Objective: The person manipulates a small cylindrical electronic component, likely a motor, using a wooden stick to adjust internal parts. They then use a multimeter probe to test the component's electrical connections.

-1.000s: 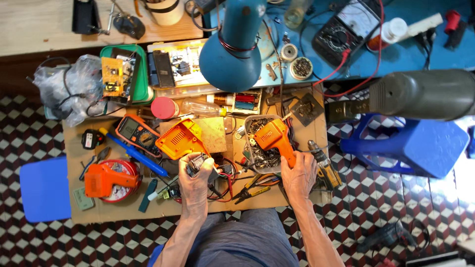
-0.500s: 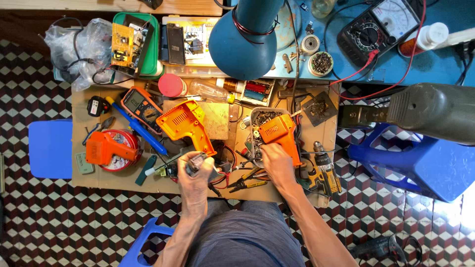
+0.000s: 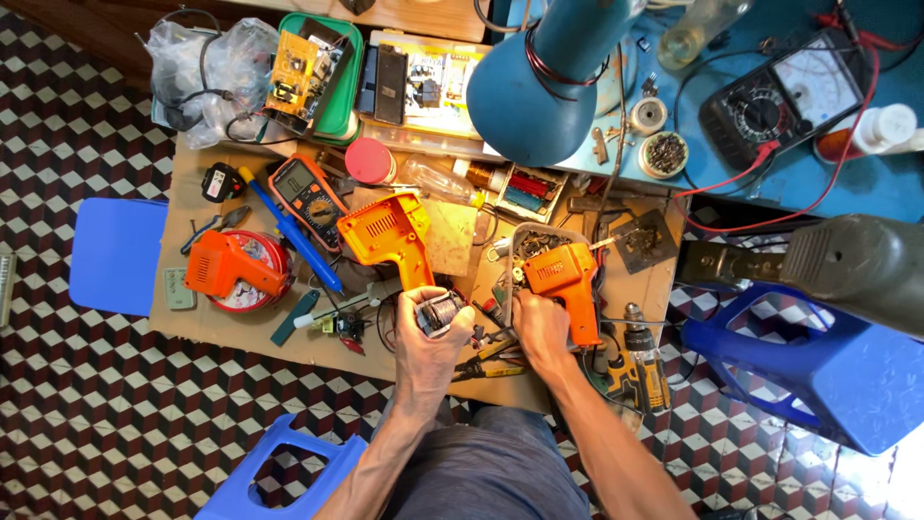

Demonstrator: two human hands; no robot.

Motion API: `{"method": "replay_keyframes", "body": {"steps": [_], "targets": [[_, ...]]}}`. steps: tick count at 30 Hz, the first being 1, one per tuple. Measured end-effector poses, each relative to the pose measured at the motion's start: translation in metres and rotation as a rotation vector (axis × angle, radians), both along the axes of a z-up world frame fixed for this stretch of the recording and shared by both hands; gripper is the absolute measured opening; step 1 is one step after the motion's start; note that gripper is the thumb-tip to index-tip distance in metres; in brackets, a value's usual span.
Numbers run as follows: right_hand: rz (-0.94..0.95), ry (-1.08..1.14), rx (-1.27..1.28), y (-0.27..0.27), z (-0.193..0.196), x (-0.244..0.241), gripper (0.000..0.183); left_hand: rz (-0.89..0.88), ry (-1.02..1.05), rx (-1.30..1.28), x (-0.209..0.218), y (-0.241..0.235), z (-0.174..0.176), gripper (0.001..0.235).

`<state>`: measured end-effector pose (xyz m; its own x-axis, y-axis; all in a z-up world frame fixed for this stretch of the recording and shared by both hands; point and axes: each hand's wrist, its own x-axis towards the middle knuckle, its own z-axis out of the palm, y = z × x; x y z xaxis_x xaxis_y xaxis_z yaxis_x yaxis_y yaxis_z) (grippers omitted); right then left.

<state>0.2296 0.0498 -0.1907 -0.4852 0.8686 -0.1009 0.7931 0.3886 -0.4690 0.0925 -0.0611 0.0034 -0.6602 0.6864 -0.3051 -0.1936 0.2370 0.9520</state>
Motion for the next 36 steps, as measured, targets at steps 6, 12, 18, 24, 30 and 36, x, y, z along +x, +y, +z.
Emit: {"method": "replay_keyframes", "body": {"steps": [6, 12, 18, 24, 30, 36], "targets": [[-0.238, 0.565, 0.159, -0.023, 0.084, 0.01, 0.016, -0.074, 0.213, -0.119, -0.008, 0.027, 0.003, 0.044], [-0.505, 1.123, -0.423, 0.002, 0.15, 0.031, 0.029, -0.159, 0.299, 0.022, -0.014, 0.056, 0.012, 0.05], [-0.543, 1.013, -0.836, 0.023, 0.167, 0.032, 0.046, -0.202, 0.356, -0.096, -0.017, 0.095, 0.009, 0.043], [-0.583, 0.839, -0.818, 0.017, 0.153, 0.03, 0.044, -0.158, 0.497, 0.059, -0.022, 0.119, -0.002, 0.044], [-0.621, 1.106, -0.686, 0.023, 0.177, 0.037, 0.032, -0.138, 0.484, 0.138, -0.029, 0.128, -0.011, 0.049], [-0.681, 1.732, -0.99, 0.042, 0.202, 0.031, 0.04, -0.127, 0.412, 0.105, -0.032, 0.134, -0.018, 0.044]]}}
